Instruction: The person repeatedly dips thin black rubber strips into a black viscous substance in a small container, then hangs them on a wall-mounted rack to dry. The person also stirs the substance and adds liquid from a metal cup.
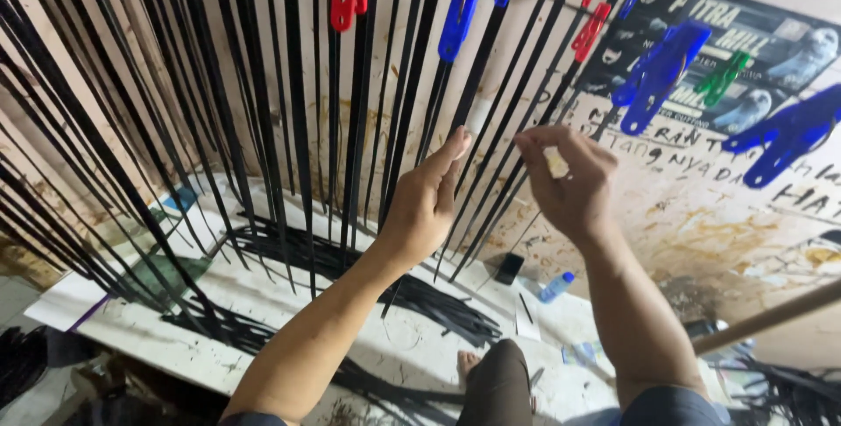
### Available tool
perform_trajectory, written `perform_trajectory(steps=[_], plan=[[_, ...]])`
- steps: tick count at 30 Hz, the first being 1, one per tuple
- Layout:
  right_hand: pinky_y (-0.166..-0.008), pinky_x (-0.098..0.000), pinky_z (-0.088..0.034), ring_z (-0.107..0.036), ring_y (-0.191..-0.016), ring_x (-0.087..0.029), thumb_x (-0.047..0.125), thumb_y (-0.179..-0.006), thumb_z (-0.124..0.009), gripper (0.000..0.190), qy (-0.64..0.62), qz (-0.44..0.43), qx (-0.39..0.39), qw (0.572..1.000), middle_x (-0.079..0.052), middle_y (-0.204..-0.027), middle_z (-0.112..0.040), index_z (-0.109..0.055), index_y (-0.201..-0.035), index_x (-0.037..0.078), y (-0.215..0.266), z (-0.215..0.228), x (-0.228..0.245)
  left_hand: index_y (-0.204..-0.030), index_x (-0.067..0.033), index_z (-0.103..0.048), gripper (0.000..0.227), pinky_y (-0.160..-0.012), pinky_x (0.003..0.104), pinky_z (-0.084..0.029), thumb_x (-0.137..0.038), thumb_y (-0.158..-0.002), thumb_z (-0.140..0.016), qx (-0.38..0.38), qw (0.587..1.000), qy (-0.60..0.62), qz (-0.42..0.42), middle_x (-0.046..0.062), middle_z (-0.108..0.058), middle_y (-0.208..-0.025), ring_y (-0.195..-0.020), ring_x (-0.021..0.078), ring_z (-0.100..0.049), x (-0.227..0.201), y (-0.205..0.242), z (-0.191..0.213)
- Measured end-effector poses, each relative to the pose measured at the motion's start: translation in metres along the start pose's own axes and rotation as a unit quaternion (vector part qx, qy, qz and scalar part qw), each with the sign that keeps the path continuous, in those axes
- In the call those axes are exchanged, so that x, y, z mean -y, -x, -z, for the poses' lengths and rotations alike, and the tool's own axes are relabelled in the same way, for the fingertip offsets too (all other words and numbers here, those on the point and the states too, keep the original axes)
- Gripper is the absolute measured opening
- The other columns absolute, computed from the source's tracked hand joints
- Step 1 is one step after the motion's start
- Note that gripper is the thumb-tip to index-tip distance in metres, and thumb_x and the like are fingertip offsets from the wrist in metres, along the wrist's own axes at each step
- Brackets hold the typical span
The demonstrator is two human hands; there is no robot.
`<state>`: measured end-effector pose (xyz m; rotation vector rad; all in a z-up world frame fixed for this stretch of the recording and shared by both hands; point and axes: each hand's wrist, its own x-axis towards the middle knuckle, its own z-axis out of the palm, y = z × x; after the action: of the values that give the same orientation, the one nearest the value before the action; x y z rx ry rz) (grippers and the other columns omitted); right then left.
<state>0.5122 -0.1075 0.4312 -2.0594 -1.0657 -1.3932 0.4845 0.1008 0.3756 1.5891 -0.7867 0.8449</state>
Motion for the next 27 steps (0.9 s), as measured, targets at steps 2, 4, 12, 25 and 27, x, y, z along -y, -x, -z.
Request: perform_trajectory(steps=[2,4,12,25,27], plan=[[-0.062,-0.0417,-0.057,-0.072,-0.071,-0.034,0.006,-0.095,-0.080,0.005,0.000,0.002,-0.010,1.000,-0.011,-0.081,-0.074,-0.076,-0.097,0.007,0.029,-0.009,0.006,-0.152,-0.0002,-0.046,0.046,-0.102,0.043,-0.057,0.003,-0.106,-0.047,0.009,1.000,0.015,0.019,0.027,-0.061,-0.139,-0.129,0.0382,-0.060,-0.009,0.014,0.002],[-0.063,-0.0408,-0.057,-0.072,-0.070,-0.032,0.007,-0.093,-0.080,0.006,0.001,0.006,-0.021,1.000,-0.009,-0.081,-0.074,-0.075,-0.095,0.008,0.050,-0.012,0.021,-0.151,-0.0003,-0.046,0.045,-0.100,0.042,-0.059,0.002,-0.106,-0.046,0.016,0.999,0.028,0.035,0.027,-0.062,-0.139,-0.128,0.0378,-0.061,-0.018,0.027,0.003],[-0.062,-0.0420,-0.059,-0.071,-0.063,-0.033,-0.003,-0.086,-0.076,0.015,-0.068,0.037,-0.012,0.997,-0.011,-0.074,-0.071,-0.066,-0.077,0.004,0.061,0.000,0.124,-0.151,0.0017,-0.046,0.045,-0.095,0.045,-0.061,-0.011,-0.109,-0.038,0.060,0.978,0.111,0.166,0.030,-0.061,-0.138,-0.121,0.0409,-0.065,-0.038,0.080,0.011],[-0.053,-0.0402,-0.057,-0.069,-0.055,-0.032,-0.008,-0.085,-0.074,0.014,-0.112,-0.004,0.017,0.994,-0.013,-0.068,-0.068,-0.067,-0.075,0.000,0.110,0.006,0.180,-0.142,0.0052,-0.055,0.042,-0.078,0.044,-0.067,-0.017,-0.108,-0.043,0.081,0.954,0.132,0.257,0.030,-0.072,-0.118,-0.099,0.0397,-0.075,-0.049,0.151,0.032],[-0.051,-0.0390,-0.055,-0.067,-0.053,-0.032,-0.008,-0.085,-0.075,0.015,-0.105,-0.007,0.014,0.994,-0.013,-0.067,-0.067,-0.066,-0.075,0.000,0.118,0.006,0.183,-0.142,0.0061,-0.055,0.043,-0.077,0.043,-0.066,-0.019,-0.108,-0.043,0.094,0.955,0.123,0.254,0.029,-0.073,-0.116,-0.097,0.0394,-0.076,-0.050,0.156,0.033]])
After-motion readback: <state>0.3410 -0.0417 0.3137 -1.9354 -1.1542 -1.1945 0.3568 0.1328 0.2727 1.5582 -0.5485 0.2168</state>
